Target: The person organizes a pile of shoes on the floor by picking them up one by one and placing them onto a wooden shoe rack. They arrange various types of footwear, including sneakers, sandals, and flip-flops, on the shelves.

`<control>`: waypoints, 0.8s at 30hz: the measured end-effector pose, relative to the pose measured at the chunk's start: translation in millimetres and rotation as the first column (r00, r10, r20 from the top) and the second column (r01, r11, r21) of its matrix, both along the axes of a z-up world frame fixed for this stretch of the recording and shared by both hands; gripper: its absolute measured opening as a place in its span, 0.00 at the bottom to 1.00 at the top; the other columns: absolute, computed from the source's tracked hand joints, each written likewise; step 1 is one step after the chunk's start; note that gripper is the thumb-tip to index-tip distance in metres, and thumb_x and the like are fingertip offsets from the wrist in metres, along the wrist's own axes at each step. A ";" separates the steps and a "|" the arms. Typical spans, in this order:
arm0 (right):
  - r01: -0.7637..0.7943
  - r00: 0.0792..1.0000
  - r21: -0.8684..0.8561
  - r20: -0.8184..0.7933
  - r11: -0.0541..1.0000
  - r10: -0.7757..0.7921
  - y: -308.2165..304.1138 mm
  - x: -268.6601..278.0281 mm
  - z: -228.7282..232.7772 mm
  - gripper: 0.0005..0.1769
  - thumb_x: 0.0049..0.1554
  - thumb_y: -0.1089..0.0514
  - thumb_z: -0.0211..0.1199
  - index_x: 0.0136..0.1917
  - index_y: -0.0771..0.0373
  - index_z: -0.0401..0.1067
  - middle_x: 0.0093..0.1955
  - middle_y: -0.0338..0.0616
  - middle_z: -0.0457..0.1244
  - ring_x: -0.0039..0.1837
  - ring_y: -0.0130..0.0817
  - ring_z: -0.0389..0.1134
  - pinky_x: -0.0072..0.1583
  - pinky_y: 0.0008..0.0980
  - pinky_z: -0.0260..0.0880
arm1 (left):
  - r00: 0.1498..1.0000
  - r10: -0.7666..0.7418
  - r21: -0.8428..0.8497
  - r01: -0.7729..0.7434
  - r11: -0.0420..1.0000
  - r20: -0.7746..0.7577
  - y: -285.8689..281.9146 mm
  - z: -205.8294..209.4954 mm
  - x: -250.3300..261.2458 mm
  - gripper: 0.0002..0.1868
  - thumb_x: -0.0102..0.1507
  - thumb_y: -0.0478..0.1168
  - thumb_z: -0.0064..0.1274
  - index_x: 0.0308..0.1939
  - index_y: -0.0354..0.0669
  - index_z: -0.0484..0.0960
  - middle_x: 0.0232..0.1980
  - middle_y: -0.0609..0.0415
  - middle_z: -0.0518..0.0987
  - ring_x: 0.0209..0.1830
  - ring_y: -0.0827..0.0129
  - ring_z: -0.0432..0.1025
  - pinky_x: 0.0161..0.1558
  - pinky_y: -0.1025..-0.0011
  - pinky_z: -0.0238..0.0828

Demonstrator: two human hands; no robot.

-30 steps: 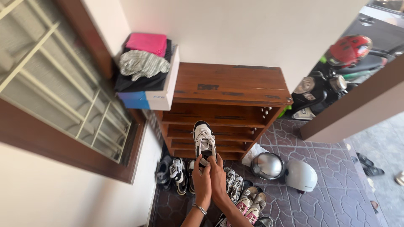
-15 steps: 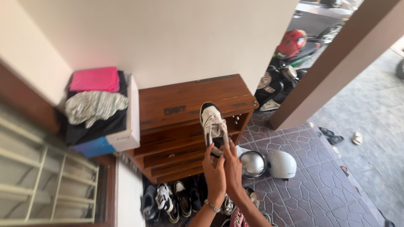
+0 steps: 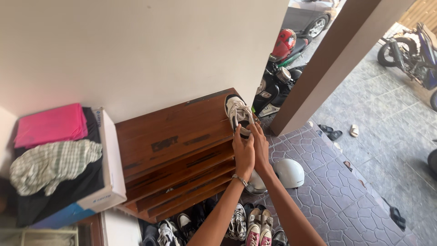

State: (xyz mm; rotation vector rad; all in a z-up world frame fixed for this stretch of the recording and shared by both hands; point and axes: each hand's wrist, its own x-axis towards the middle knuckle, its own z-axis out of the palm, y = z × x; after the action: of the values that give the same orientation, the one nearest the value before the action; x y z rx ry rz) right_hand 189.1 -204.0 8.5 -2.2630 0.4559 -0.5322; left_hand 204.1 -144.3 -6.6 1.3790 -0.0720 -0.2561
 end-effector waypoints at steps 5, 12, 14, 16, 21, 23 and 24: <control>-0.078 0.991 -0.057 0.103 0.995 0.084 -30.2 31.2 -41.2 0.27 0.52 0.64 0.64 0.65 0.61 0.66 0.73 0.56 0.57 0.67 0.61 0.65 0.60 0.49 0.70 | 0.994 0.026 0.109 -0.037 0.993 0.106 -23.7 -43.8 29.6 0.34 0.70 0.47 0.45 0.78 0.41 0.56 0.80 0.37 0.53 0.80 0.47 0.50 0.76 0.55 0.46; -0.105 0.993 0.038 0.067 0.994 0.102 -43.6 48.1 -47.4 0.23 0.54 0.61 0.64 0.62 0.58 0.63 0.78 0.55 0.52 0.71 0.61 0.61 0.62 0.49 0.71 | 0.995 -0.047 0.025 0.050 0.998 -0.092 -30.3 -35.8 48.6 0.35 0.67 0.46 0.43 0.78 0.50 0.56 0.78 0.41 0.52 0.76 0.50 0.56 0.73 0.58 0.56; -0.097 0.994 0.036 0.046 0.995 0.095 -45.5 52.2 -46.8 0.24 0.54 0.61 0.64 0.63 0.58 0.61 0.79 0.56 0.51 0.71 0.63 0.61 0.61 0.49 0.72 | 0.998 -0.044 0.011 0.045 0.999 -0.053 -32.6 -35.2 54.0 0.34 0.67 0.45 0.44 0.78 0.48 0.57 0.78 0.41 0.55 0.76 0.51 0.57 0.73 0.58 0.55; -0.075 0.997 0.045 -0.010 0.996 0.076 -48.6 59.6 -48.8 0.25 0.55 0.60 0.64 0.63 0.57 0.59 0.80 0.56 0.49 0.70 0.64 0.62 0.60 0.49 0.73 | 0.999 -0.046 -0.040 0.046 0.998 0.004 -35.5 -35.4 62.8 0.33 0.68 0.44 0.45 0.77 0.46 0.59 0.78 0.42 0.57 0.79 0.52 0.54 0.74 0.58 0.53; -0.034 0.998 0.011 0.044 0.999 0.034 -51.3 65.3 -62.0 0.29 0.53 0.64 0.63 0.66 0.55 0.59 0.80 0.56 0.50 0.70 0.66 0.61 0.59 0.51 0.73 | 0.977 -0.124 -0.051 0.116 0.992 -0.173 -29.8 -20.1 71.9 0.30 0.68 0.47 0.42 0.75 0.52 0.62 0.79 0.48 0.60 0.79 0.56 0.56 0.74 0.60 0.54; -0.018 0.998 0.030 0.053 0.999 0.016 -50.9 71.4 -64.5 0.34 0.52 0.64 0.65 0.69 0.54 0.57 0.77 0.57 0.53 0.70 0.65 0.61 0.60 0.52 0.71 | 0.958 -0.152 -0.042 0.146 0.988 -0.244 -23.8 -9.6 77.1 0.31 0.67 0.48 0.42 0.76 0.54 0.61 0.80 0.50 0.59 0.79 0.58 0.54 0.74 0.59 0.53; -0.027 0.996 0.033 0.085 0.999 0.024 -50.9 73.0 -67.0 0.39 0.51 0.64 0.68 0.72 0.54 0.55 0.74 0.58 0.56 0.71 0.65 0.61 0.62 0.53 0.68 | 0.952 -0.163 -0.045 0.157 0.987 -0.257 -22.0 -6.4 80.0 0.31 0.67 0.49 0.42 0.76 0.54 0.60 0.80 0.51 0.58 0.80 0.58 0.54 0.74 0.58 0.52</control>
State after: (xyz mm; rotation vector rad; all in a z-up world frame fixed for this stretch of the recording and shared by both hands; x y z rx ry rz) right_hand 262.1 -255.0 -58.5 -2.2009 0.3897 -0.6003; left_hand 284.0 -166.3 -13.0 1.3068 0.0316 -0.5692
